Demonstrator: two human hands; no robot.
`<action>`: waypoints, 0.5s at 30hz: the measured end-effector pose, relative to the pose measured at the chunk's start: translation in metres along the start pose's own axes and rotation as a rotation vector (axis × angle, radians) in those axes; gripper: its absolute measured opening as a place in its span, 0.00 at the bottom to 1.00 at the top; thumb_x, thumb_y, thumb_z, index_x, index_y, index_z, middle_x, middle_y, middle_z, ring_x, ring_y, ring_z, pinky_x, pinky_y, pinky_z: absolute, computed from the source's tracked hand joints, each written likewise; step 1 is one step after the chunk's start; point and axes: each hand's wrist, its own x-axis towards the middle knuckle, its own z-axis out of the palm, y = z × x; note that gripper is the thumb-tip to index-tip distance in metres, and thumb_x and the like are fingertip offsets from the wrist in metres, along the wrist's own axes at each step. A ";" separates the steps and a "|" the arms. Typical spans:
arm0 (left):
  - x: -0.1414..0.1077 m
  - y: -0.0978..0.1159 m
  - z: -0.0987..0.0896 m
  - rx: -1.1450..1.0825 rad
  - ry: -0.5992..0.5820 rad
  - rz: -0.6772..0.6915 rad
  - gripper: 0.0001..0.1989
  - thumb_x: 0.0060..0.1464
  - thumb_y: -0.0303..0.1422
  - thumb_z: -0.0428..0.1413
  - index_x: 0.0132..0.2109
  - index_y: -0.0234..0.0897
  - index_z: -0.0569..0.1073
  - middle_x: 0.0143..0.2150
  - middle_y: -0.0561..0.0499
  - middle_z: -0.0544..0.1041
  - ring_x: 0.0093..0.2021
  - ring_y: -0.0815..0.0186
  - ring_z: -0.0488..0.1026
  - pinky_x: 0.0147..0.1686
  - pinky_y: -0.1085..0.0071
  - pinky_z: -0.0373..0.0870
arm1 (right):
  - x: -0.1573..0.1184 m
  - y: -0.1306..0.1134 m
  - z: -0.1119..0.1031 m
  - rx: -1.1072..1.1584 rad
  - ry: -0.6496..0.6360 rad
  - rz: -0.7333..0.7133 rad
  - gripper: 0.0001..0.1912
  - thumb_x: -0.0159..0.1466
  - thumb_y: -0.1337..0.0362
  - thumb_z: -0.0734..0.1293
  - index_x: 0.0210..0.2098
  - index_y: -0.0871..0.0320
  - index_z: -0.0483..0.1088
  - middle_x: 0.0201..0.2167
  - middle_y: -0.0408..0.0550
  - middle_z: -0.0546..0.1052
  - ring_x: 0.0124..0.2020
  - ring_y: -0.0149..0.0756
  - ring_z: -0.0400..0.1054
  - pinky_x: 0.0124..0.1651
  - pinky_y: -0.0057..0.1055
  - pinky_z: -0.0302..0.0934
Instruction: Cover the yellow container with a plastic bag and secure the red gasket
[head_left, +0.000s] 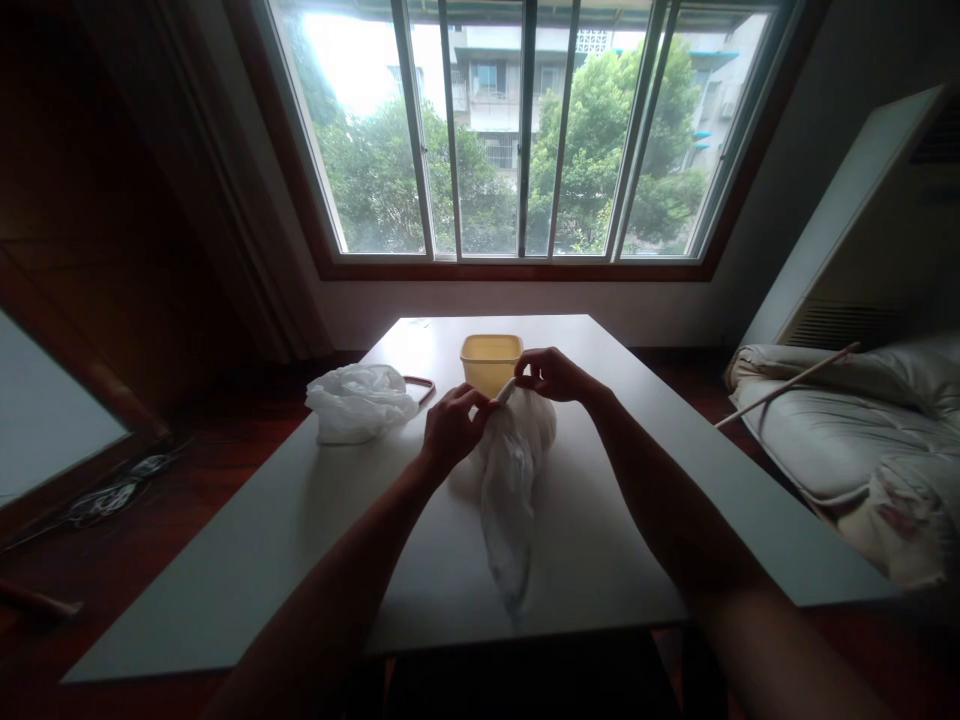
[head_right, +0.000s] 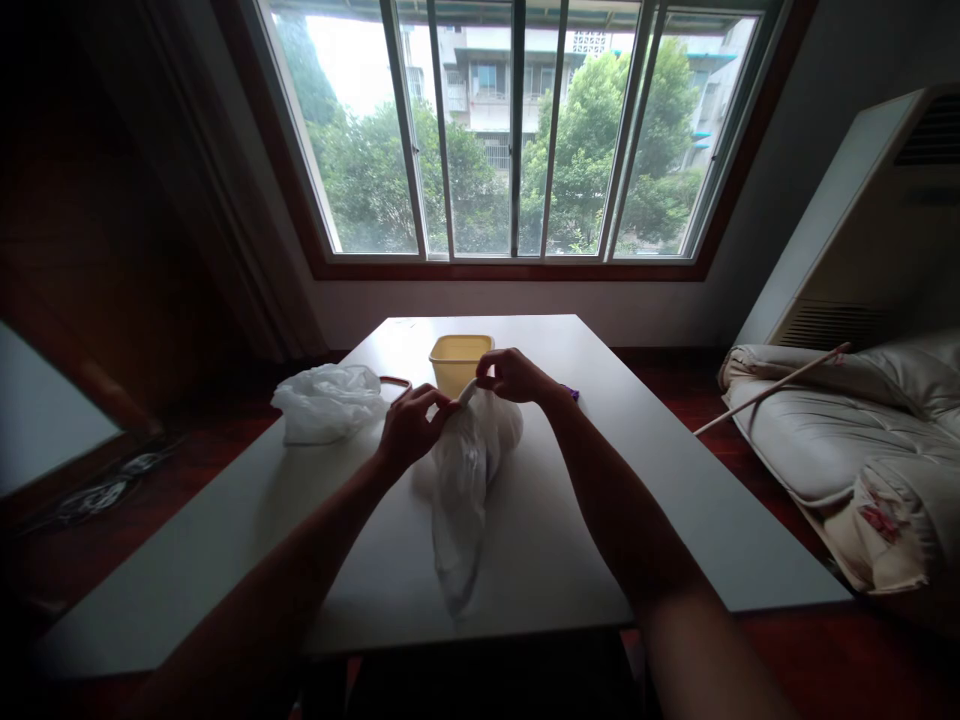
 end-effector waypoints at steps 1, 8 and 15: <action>0.001 -0.001 0.000 0.005 0.002 -0.010 0.14 0.65 0.42 0.54 0.34 0.40 0.76 0.37 0.49 0.79 0.38 0.63 0.75 0.36 0.70 0.66 | -0.001 0.004 -0.002 -0.024 0.035 0.027 0.07 0.59 0.62 0.70 0.31 0.61 0.75 0.26 0.46 0.75 0.25 0.29 0.63 0.28 0.26 0.56; 0.006 -0.016 -0.004 0.037 0.093 -0.112 0.12 0.66 0.39 0.51 0.37 0.39 0.74 0.39 0.49 0.78 0.35 0.63 0.74 0.33 0.69 0.63 | -0.009 0.019 -0.015 -0.359 0.183 0.274 0.03 0.57 0.68 0.70 0.30 0.59 0.77 0.30 0.50 0.79 0.28 0.33 0.66 0.33 0.29 0.58; 0.000 -0.005 0.002 -0.035 0.083 -0.107 0.15 0.65 0.44 0.52 0.43 0.38 0.76 0.37 0.48 0.79 0.34 0.63 0.76 0.34 0.70 0.66 | -0.001 0.003 0.003 0.035 -0.160 -0.005 0.14 0.57 0.63 0.72 0.42 0.62 0.78 0.31 0.48 0.80 0.27 0.31 0.68 0.31 0.27 0.61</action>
